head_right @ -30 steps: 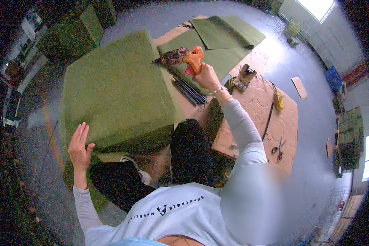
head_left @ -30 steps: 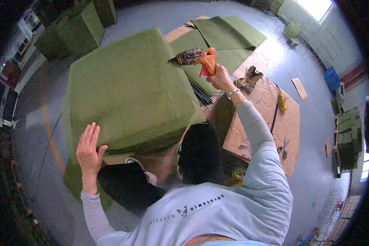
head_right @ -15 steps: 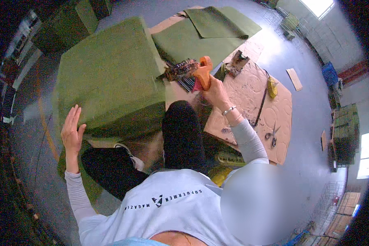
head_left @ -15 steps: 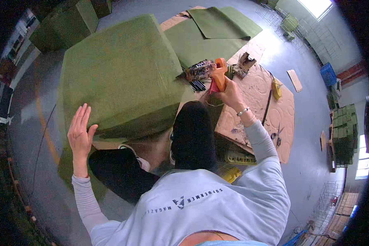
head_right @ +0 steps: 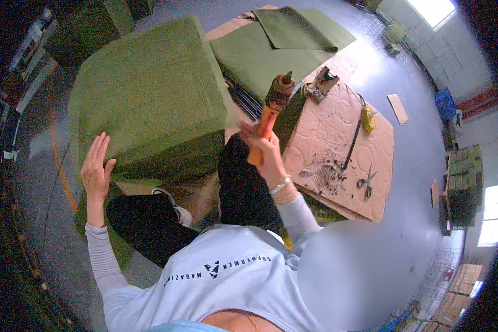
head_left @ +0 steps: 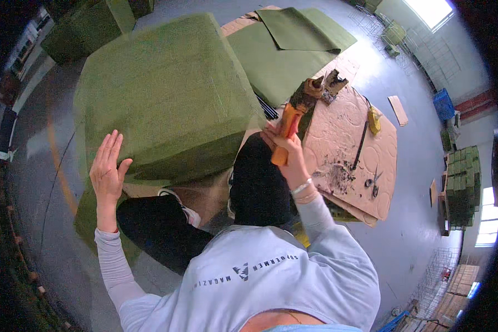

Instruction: Assembling green fabric storage bins by pulling the cover over a wire frame and securing it with a glue gun.

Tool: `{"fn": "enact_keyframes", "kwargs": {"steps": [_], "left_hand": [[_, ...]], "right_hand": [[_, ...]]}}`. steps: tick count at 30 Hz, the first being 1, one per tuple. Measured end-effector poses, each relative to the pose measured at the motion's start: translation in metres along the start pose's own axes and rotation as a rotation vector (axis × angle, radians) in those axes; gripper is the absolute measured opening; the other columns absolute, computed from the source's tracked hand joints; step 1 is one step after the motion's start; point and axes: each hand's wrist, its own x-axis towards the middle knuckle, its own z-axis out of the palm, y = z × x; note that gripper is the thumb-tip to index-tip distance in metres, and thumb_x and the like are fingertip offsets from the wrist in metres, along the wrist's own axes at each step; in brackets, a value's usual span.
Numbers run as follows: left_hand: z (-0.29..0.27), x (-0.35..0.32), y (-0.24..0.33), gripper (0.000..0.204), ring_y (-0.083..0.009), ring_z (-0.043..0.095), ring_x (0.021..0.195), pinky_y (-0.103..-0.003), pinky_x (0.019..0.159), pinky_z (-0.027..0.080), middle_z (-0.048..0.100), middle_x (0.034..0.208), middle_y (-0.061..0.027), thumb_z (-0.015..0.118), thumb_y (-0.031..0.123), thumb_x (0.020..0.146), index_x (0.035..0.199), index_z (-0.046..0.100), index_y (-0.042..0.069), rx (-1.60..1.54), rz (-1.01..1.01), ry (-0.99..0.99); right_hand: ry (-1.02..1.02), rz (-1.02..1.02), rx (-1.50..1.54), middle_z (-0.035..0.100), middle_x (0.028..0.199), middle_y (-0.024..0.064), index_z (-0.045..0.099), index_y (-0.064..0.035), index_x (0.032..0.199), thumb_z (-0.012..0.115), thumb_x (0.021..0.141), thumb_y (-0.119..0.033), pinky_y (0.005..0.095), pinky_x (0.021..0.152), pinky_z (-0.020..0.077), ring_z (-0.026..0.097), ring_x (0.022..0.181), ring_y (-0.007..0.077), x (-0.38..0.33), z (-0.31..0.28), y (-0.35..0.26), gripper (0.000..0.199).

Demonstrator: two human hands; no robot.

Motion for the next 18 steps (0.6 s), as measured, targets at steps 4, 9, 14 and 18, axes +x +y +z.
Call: {"fn": "enact_keyframes", "kwargs": {"steps": [4,9,14,18], "left_hand": [[0.003,0.001,0.001,0.065,-0.0258,0.044,0.127,-0.039,0.101,0.040,0.048,0.138,-0.0044,0.039,0.058,0.089,0.134,0.049,0.012,-0.039,0.002,0.009],[0.005,0.007,-0.002,0.063,-0.0268,0.045,0.126,-0.039,0.099,0.042,0.049,0.136,-0.0057,0.040,0.057,0.090,0.132,0.051,0.011,-0.048,-0.011,0.027],[0.017,0.031,-0.001,0.061,-0.0277,0.046,0.125,-0.039,0.098,0.042,0.050,0.136,-0.0066,0.041,0.055,0.090,0.131,0.051,0.011,-0.035,-0.080,0.074],[0.031,0.045,0.014,0.059,-0.0280,0.046,0.125,-0.039,0.098,0.043,0.051,0.134,-0.0077,0.043,0.053,0.091,0.131,0.051,0.011,0.039,-0.098,0.084]], "right_hand": [[0.114,-0.096,-0.011,0.053,0.086,-0.0015,0.053,-0.0055,0.097,0.061,0.075,-0.005,0.0257,0.073,0.0419,0.052,0.079,0.0116,0.002,0.023,0.037,0.023],[0.139,-0.166,-0.063,0.053,0.091,-0.0004,0.051,-0.0065,0.105,0.062,0.073,-0.007,0.0264,0.073,0.0418,0.052,0.082,0.0129,0.010,0.051,0.064,0.034],[0.021,-0.223,-0.147,0.047,0.080,-0.0032,0.051,-0.0073,0.094,0.064,0.071,-0.009,0.0238,0.061,0.0374,0.045,0.070,0.0082,0.076,0.063,0.040,0.026],[0.028,-0.309,-0.317,0.054,0.077,-0.0015,0.056,-0.0046,0.093,0.067,0.073,-0.006,0.0233,0.055,0.0397,0.049,0.061,0.0083,0.105,0.040,0.006,0.023]]}}
